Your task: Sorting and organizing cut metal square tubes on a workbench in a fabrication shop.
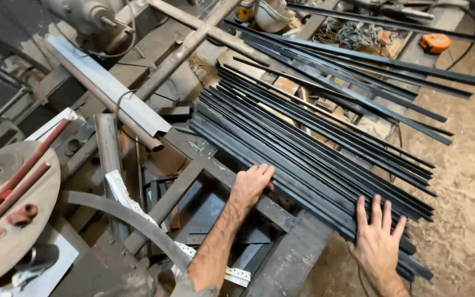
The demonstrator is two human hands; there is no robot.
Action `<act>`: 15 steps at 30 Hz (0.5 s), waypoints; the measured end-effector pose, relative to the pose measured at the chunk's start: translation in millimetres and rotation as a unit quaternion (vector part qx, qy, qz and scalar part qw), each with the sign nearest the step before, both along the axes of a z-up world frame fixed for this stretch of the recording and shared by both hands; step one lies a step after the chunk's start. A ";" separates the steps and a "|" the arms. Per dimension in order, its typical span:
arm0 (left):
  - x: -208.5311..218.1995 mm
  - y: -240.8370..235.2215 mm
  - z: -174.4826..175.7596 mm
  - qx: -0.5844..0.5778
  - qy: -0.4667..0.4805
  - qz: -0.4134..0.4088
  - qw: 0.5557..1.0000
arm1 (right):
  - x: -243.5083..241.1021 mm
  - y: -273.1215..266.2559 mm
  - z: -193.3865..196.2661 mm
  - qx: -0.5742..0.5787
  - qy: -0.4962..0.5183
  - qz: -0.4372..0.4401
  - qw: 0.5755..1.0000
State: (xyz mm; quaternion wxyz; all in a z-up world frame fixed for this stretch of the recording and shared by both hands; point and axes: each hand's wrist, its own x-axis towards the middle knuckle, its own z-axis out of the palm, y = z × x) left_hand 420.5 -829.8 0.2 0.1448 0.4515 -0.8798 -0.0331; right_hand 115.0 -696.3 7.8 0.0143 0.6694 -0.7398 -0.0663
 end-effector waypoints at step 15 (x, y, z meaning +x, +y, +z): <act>-74.2 -134.3 -49.4 -0.134 -0.006 0.015 0.991 | -93.4 -144.5 -31.1 -0.098 0.003 -0.019 0.995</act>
